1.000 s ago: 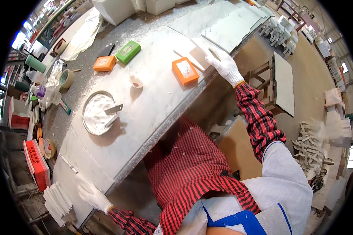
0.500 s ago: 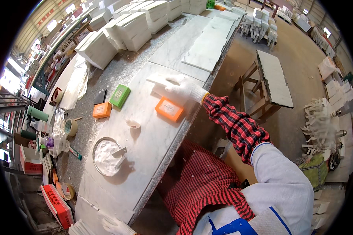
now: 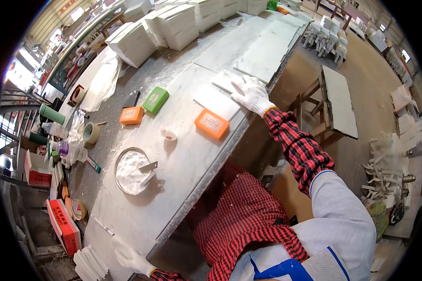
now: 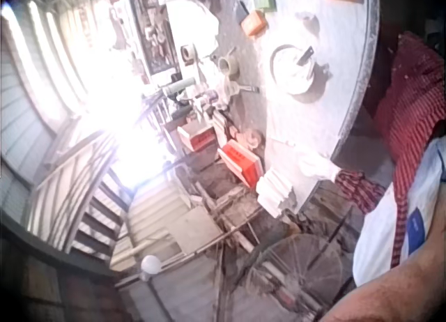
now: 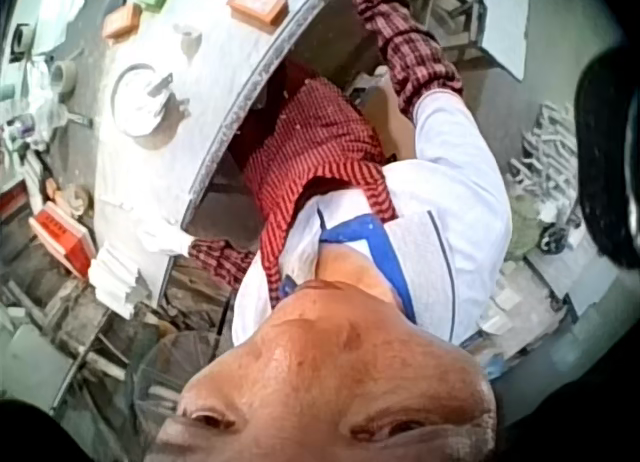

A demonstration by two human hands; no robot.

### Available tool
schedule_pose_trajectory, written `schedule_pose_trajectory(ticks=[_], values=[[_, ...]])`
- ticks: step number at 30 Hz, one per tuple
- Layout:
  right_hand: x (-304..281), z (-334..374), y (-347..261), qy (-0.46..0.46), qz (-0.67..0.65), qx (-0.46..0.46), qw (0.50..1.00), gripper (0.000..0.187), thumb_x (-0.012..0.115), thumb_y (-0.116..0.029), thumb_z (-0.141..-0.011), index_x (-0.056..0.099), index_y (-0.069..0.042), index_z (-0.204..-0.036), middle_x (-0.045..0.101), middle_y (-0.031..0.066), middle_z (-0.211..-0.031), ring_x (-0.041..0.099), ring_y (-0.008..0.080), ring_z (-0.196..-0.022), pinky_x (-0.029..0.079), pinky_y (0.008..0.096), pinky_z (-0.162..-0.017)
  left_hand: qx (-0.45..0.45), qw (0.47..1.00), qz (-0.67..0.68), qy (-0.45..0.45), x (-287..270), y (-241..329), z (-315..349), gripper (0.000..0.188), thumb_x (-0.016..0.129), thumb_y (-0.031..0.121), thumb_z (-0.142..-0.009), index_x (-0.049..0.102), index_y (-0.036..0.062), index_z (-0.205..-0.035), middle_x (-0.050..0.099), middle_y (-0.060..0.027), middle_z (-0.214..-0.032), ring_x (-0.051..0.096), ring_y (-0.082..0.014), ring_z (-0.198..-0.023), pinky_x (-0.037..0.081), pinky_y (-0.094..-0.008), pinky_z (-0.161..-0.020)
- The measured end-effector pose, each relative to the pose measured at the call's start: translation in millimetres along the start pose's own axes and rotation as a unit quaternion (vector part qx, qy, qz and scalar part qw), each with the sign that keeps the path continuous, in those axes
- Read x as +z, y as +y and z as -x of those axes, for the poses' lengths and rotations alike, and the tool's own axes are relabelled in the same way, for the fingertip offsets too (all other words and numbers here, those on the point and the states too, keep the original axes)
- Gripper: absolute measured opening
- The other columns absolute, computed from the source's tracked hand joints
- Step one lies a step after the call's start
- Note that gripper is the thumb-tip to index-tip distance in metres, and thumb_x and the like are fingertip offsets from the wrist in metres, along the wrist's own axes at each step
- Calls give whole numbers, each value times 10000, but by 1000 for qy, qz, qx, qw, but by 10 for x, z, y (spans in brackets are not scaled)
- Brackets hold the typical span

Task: The person repeatedly shapes small white rectangular tiles by scraping edges with a metal scraper and smoothing surfaces with an orange block. The person handles each tile one at a time, rotating it to work different sides, and places finished tiles on the table.

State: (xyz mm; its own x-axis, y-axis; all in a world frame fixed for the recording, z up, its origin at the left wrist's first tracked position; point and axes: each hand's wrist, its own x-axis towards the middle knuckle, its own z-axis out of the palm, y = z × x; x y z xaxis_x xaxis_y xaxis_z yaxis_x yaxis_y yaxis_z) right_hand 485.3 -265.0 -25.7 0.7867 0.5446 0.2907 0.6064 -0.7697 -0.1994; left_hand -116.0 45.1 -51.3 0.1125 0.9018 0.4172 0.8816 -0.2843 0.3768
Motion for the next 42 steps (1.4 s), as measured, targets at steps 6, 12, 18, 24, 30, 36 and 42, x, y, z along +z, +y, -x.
schedule_pose_trajectory(ticks=[6,12,18,24,30,36,42], values=[[-118,157,-7,100,24,-19,995,555,660,-476,-886,631,-147,-1333,615,129,-1280,565,362,-1173,444,460,-1036,-8,995,60,82,91,-398,-44,517,679,144,-966,529,-52,-1420,572,-244,-1416,564,-348,-1299,439,-425,-1111],[-590,1274,-956,95,-408,-69,905,452,727,-296,-926,664,-5,-1267,713,159,-1147,679,281,-1050,530,381,-940,169,976,80,112,-355,416,187,531,623,264,-1023,486,21,-1475,542,-199,-1458,530,-353,-1327,420,-459,-1144],[-506,1833,-2029,-241,-680,21,692,551,602,-273,-1027,457,-24,-1495,682,156,-1231,668,189,-1065,517,328,-980,158,916,353,-111,-382,1732,935,657,732,-15,-836,497,-31,-1449,479,-234,-1490,460,-393,-1383,364,-446,-1163],[5,1853,-2327,-66,-761,81,641,333,466,-176,-1081,576,26,-1321,676,97,-1177,640,155,-1050,502,307,-973,217,875,366,-232,-266,2452,1333,805,809,20,-765,451,8,-1486,441,-246,-1499,484,-400,-1343,388,-440,-1137],[-203,1663,-2121,-231,-755,215,574,493,411,-403,-1112,678,11,-1131,676,45,-987,590,114,-903,497,281,-846,-176,531,605,-567,-78,2338,1230,552,580,90,-996,382,-68,-1487,562,-126,-1384,567,-175,-1220,451,-320,-1052],[11,1715,-1978,-299,-726,153,600,485,471,-420,-1096,668,19,-1161,640,-5,-1016,538,69,-936,483,252,-863,-276,414,675,-546,-77,2204,1381,446,494,111,-1054,413,-45,-1464,570,-135,-1366,578,-212,-1232,469,-368,-1066],[-105,2162,-1895,-324,-746,127,568,449,517,-280,-1070,537,21,-1401,635,51,-1247,587,121,-1099,487,305,-972,-288,397,722,-489,-19,2188,1379,464,492,144,-1069,366,-12,-1487,530,-137,-1402,560,-235,-1260,471,-407,-1073]])
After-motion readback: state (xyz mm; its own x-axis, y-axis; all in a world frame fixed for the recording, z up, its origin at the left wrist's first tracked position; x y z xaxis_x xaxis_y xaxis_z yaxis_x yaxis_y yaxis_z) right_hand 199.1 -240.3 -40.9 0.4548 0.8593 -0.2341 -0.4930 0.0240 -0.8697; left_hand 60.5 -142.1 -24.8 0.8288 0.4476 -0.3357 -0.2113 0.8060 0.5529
